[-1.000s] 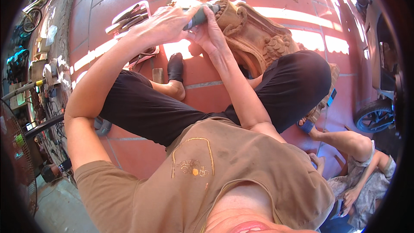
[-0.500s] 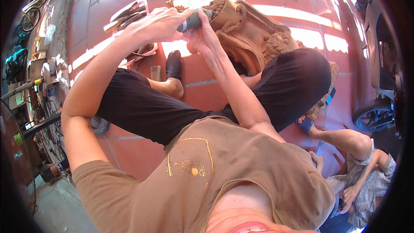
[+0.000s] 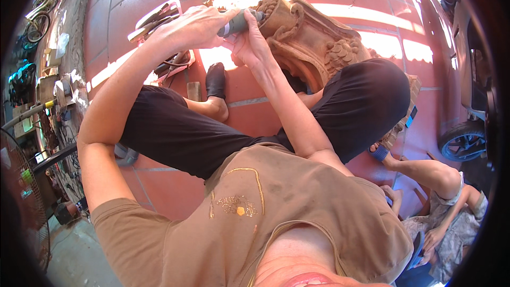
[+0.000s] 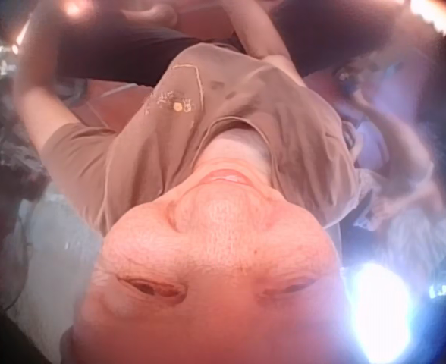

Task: The person uses a handheld rotary tool to carve and smooth the surface of a large wooden object. They hold the tool with both hands and move it along the contours of the wood, focusing on detailed areas.

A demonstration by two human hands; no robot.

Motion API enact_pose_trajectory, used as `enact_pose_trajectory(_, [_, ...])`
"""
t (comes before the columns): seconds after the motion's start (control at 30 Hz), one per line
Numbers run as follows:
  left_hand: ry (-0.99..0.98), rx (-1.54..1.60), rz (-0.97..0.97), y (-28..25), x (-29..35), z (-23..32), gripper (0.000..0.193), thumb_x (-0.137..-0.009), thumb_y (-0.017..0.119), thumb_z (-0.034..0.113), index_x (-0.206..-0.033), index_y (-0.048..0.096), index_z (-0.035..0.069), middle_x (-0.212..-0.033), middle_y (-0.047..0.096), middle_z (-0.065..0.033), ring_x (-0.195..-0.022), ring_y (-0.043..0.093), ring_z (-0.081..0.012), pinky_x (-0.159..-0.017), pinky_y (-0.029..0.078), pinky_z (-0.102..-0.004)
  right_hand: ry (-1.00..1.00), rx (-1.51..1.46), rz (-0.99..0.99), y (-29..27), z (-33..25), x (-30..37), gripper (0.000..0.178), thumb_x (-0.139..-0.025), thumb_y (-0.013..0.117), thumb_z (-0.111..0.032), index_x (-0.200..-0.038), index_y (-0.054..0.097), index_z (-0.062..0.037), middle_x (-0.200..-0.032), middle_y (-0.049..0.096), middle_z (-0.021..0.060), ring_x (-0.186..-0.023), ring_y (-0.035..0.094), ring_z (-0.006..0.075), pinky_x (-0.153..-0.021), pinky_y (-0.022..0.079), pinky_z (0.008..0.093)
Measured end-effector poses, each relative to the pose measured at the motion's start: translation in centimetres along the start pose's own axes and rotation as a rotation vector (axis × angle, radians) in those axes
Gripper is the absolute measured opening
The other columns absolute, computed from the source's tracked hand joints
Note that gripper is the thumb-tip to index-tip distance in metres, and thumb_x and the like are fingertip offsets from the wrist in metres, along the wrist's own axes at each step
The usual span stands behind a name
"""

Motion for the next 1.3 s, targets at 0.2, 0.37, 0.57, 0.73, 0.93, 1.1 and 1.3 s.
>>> enact_pose_trajectory(0.2, [-0.105, -0.081, -0.097, -0.2, 0.0, 0.4, 0.072, -0.075, 0.064, 0.013, -0.14, 0.034, 0.011, -0.081, 0.058, -0.0229, -0.079, 0.059, -0.0367, -0.071, 0.044, -0.0446, 0.033, -0.03, -0.027, 0.7, 0.0, 0.0, 0.045, -0.093, 0.051, -0.046, -0.121, 0.048, -0.0115, -0.114, 0.059, 0.008, -0.1, 0.062, 0.0238, -0.087, 0.053, 0.0446])
enact_pose_trajectory(0.37, [-0.117, -0.117, -0.104, -0.4, 0.4, 0.5, 0.072, -0.074, 0.062, 0.013, -0.141, 0.034, 0.011, -0.087, 0.058, -0.0231, -0.083, 0.058, -0.0374, -0.073, 0.043, -0.0448, 0.026, -0.038, -0.049, 1.0, 0.2, 0.1, 0.045, -0.092, 0.052, -0.046, -0.121, 0.048, -0.0113, -0.117, 0.057, 0.0087, -0.102, 0.061, 0.0243, -0.088, 0.053, 0.0449])
enact_pose_trajectory(0.57, [-0.063, -0.065, -0.069, -0.6, 0.3, 0.4, 0.072, -0.072, 0.061, 0.011, -0.14, 0.037, 0.011, -0.086, 0.058, -0.0229, -0.08, 0.058, -0.0364, -0.073, 0.043, -0.0449, -0.004, -0.022, -0.016, 0.8, 0.0, 0.2, 0.046, -0.092, 0.053, -0.046, -0.121, 0.048, -0.011, -0.116, 0.058, 0.009, -0.101, 0.062, 0.0244, -0.085, 0.054, 0.0439])
enact_pose_trajectory(0.73, [-0.046, -0.05, -0.018, -0.4, 0.3, 0.1, 0.073, -0.071, 0.059, 0.009, -0.141, 0.036, 0.011, -0.084, 0.057, -0.0231, -0.077, 0.058, -0.0364, -0.071, 0.044, -0.0452, 0.0, -0.034, -0.016, 0.9, 0.0, 0.1, 0.046, -0.092, 0.053, -0.045, -0.122, 0.048, -0.0104, -0.115, 0.059, 0.0078, -0.098, 0.063, 0.0238, -0.084, 0.056, 0.043])
enact_pose_trajectory(0.93, [-0.008, -0.029, 0.035, -0.4, 0.2, 0.0, 0.074, -0.07, 0.059, 0.007, -0.14, 0.037, 0.012, -0.084, 0.057, -0.0232, -0.076, 0.058, -0.0364, -0.07, 0.044, -0.0453, -0.022, -0.041, -0.011, 0.8, -0.2, 0.0, 0.046, -0.093, 0.052, -0.045, -0.123, 0.047, -0.0098, -0.115, 0.059, 0.008, -0.097, 0.064, 0.0238, -0.082, 0.057, 0.0419])
enact_pose_trajectory(1.1, [-0.012, -0.037, 0.032, -0.7, 0.0, 0.2, 0.074, -0.07, 0.06, 0.007, -0.14, 0.035, 0.013, -0.087, 0.058, -0.0234, -0.078, 0.059, -0.037, -0.071, 0.044, -0.0454, -0.029, -0.04, -0.002, 0.7, -0.4, -0.1, 0.046, -0.093, 0.052, -0.045, -0.122, 0.048, -0.0101, -0.113, 0.06, 0.0079, -0.099, 0.063, 0.0236, -0.083, 0.056, 0.0426])
enact_pose_trajectory(1.3, [-0.09, -0.084, -0.047, -0.3, 0.0, 0.3, 0.074, -0.071, 0.061, 0.008, -0.139, 0.032, 0.01, -0.09, 0.058, -0.0254, -0.084, 0.059, -0.0403, -0.077, 0.043, -0.0471, 0.036, -0.056, -0.078, 1.1, -0.5, -0.3, 0.044, -0.093, 0.053, -0.042, -0.123, 0.046, -0.0108, -0.116, 0.059, 0.0064, -0.103, 0.062, 0.0226, -0.089, 0.052, 0.0438])
Point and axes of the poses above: each hand's wrist, its own x-axis away from the middle knuckle, its own y-axis out of the palm, z = x × y, the point moved 4 cm from there along -x, towards the middle knuckle
